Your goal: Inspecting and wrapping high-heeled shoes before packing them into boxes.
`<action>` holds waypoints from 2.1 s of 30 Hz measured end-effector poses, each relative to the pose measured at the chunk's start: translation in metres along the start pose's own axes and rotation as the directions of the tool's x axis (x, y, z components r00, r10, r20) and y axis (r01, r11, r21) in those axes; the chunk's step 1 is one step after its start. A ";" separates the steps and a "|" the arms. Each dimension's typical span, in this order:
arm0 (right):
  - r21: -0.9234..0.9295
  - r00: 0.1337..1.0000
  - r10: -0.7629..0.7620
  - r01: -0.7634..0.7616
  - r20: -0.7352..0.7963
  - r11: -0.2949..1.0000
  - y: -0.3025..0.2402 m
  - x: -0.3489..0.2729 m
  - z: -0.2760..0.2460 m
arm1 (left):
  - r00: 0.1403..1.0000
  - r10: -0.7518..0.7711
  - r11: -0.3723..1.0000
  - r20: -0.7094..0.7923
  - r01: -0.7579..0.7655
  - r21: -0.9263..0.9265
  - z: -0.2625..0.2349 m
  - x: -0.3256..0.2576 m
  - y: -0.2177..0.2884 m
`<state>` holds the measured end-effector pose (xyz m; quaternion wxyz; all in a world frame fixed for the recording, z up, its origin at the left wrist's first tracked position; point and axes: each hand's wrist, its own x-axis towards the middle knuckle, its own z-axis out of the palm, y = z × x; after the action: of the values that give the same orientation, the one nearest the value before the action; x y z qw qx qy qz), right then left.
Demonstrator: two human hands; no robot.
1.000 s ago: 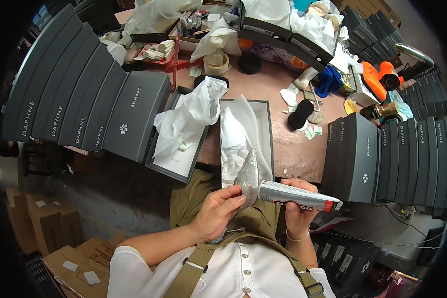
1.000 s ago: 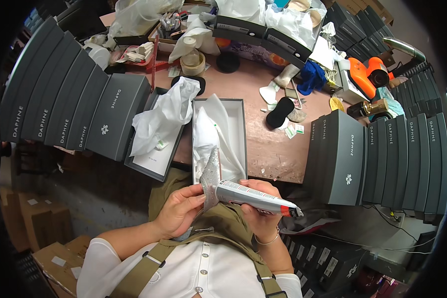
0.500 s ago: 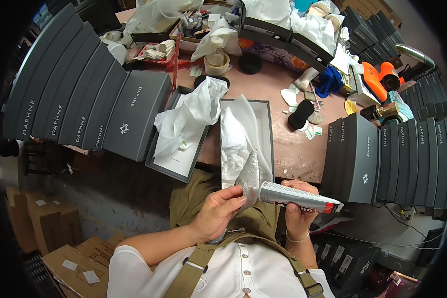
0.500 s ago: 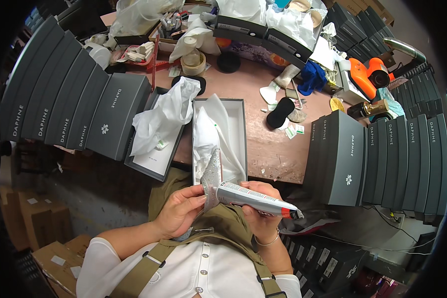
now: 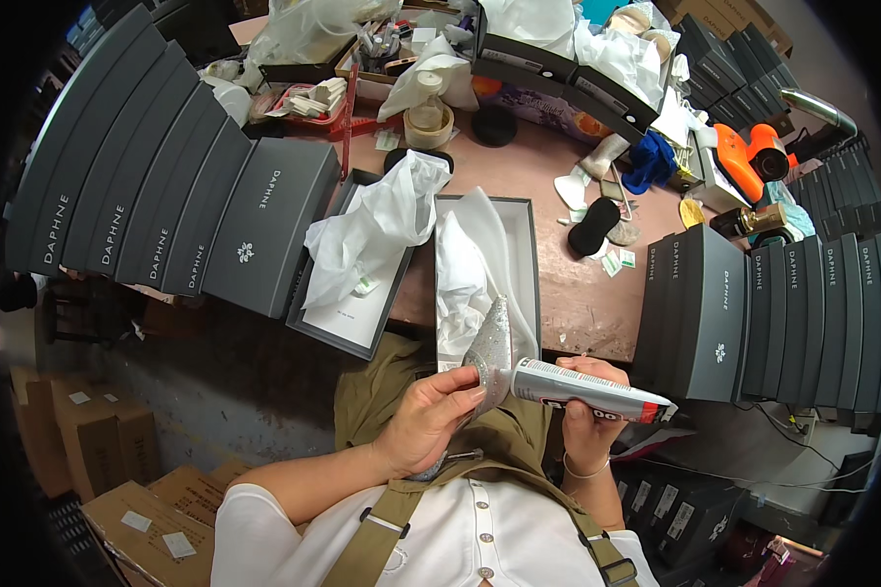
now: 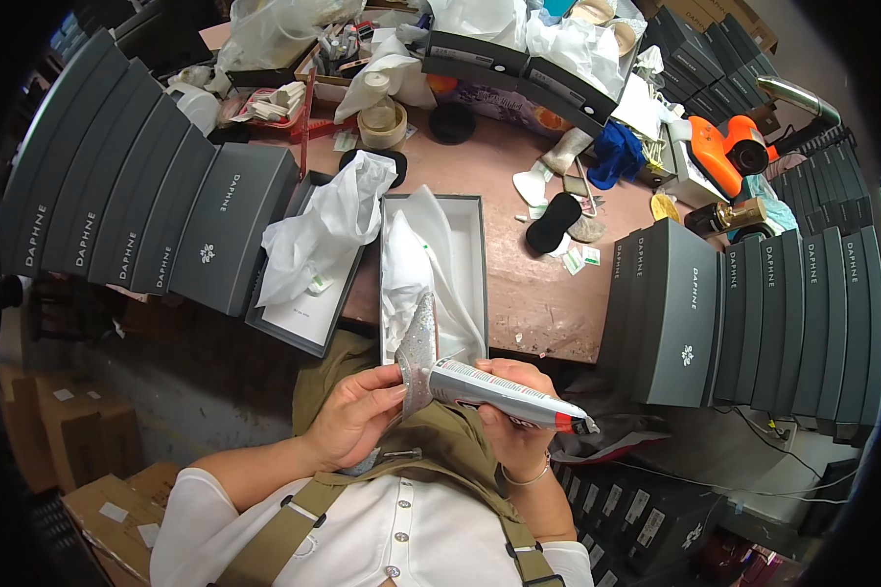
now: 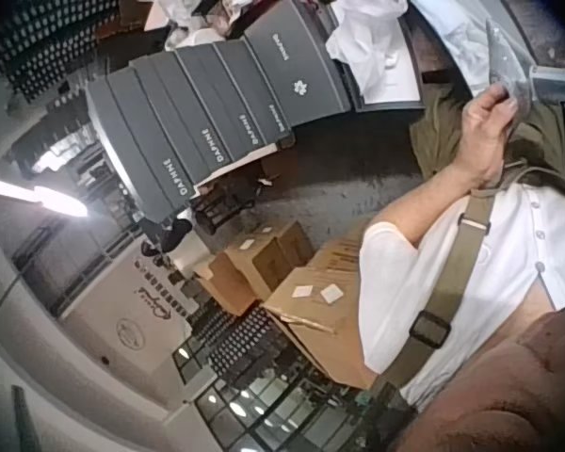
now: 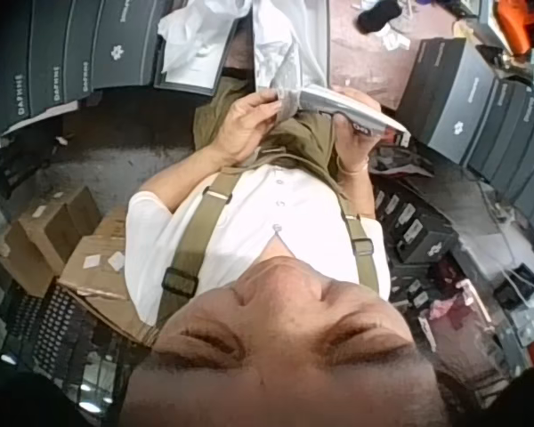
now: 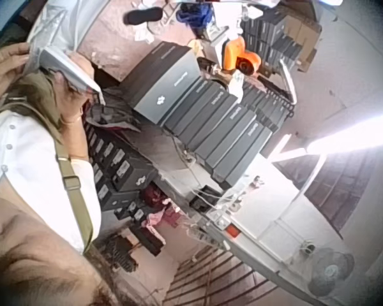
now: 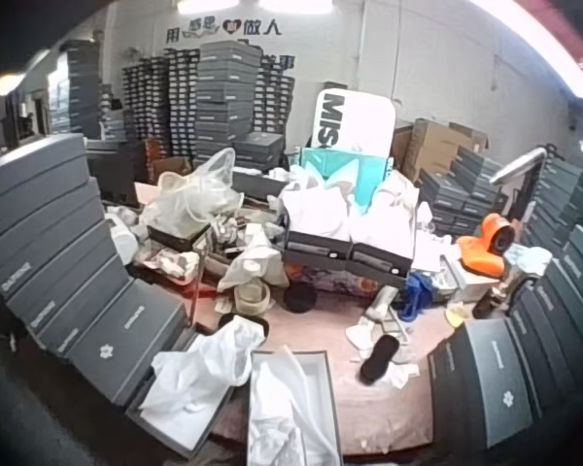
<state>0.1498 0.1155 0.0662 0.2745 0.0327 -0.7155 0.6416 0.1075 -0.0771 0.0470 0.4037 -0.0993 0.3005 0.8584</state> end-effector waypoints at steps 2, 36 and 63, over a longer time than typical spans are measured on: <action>0.028 1.000 -0.008 0.008 0.010 1.000 0.000 0.000 -0.001 | 1.000 0.001 1.000 0.003 -0.001 0.002 0.000 0.000 0.000; -0.040 0.998 0.046 -0.048 -0.041 0.998 -0.004 -0.001 0.005 | 1.000 -0.003 1.000 0.018 0.003 -0.004 0.000 -0.001 0.001; -0.008 0.993 0.057 -0.058 -0.099 0.998 0.002 -0.004 0.009 | 1.000 -0.008 1.000 0.000 0.008 -0.019 -0.006 0.000 -0.002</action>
<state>0.1491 0.1065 0.0627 0.2908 -0.0212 -0.7053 0.6462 0.1086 -0.0802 0.0417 0.4063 -0.1044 0.2918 0.8596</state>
